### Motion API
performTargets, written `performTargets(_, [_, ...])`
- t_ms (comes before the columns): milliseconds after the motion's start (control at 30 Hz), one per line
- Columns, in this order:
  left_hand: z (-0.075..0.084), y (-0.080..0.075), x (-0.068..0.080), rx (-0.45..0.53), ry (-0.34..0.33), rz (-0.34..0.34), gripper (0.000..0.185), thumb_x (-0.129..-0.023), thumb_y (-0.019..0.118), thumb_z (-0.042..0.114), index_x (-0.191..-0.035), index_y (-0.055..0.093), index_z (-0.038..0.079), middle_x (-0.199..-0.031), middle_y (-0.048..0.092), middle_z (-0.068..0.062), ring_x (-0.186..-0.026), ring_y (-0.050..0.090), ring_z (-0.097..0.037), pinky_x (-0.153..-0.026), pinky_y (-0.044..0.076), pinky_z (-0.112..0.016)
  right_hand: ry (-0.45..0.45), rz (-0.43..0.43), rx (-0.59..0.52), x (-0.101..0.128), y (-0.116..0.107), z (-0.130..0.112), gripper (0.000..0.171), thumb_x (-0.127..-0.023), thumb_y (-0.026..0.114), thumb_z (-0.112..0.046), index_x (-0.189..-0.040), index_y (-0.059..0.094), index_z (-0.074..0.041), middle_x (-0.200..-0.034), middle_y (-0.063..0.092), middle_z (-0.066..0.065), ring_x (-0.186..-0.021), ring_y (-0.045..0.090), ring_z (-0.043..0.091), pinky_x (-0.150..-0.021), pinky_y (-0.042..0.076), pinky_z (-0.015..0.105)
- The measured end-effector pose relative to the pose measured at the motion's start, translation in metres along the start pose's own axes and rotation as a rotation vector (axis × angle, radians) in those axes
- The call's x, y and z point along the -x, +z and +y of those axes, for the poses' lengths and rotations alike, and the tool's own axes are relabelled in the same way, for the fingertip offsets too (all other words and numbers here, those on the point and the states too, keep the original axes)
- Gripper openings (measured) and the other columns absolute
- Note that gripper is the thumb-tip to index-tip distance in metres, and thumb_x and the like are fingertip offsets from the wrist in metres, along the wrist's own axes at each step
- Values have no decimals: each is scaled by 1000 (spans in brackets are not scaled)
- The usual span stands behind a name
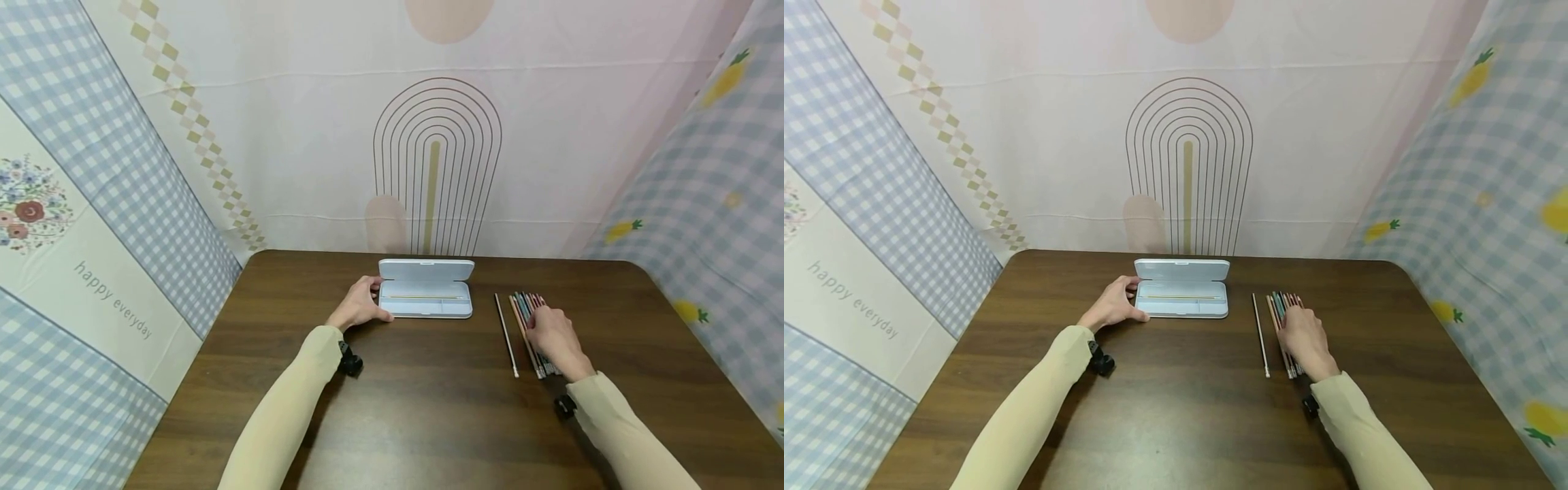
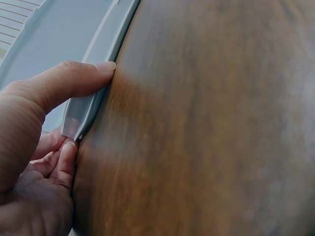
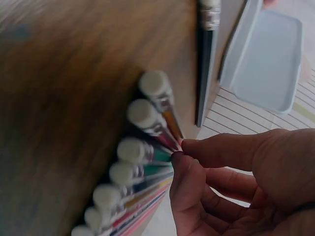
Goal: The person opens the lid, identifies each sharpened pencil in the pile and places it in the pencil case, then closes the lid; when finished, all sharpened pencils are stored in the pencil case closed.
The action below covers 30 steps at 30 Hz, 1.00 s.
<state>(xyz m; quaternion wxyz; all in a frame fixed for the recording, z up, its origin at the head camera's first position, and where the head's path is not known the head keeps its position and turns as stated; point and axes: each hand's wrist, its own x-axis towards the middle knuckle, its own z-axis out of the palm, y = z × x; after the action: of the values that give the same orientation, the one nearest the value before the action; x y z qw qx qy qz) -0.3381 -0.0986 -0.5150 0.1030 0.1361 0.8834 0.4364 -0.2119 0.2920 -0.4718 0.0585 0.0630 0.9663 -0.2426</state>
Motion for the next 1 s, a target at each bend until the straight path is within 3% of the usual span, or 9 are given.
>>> performTargets(133, [0,-1,0,5,7,0,96,-72,98,13,-156,52,-2,-150,58,-21,-139,58,-36,-124,48,-48,-13,0,22,1,2,-1,45,-94,56,3,-58,39,-18,-53,33,-6,-50,32,11,-50,28,26])
performTargets(267, [0,0,-1,-7,6,2,96,-72,98,14,-155,53,-2,-150,59,-20,-140,58,-35,-124,47,-47,-7,1,43,4,3,-3,48,-95,59,1,-56,41,-18,-51,35,-5,-48,36,11,-48,30,26])
performTargets(567, [1,0,0,-7,2,2,96,-72,99,13,-156,53,0,-150,59,-19,-140,57,-35,-125,47,-48,-34,38,104,14,7,-3,40,-95,63,-2,-61,45,-13,-59,46,2,-56,46,19,-51,38,32])
performTargets(1000, [1,1,1,-13,0,0,97,-72,99,15,-156,52,0,-150,59,-19,-139,58,-34,-123,48,-48,-16,55,101,9,13,-2,32,-92,69,-7,-66,51,-10,-67,51,6,-60,50,23,-54,42,34])
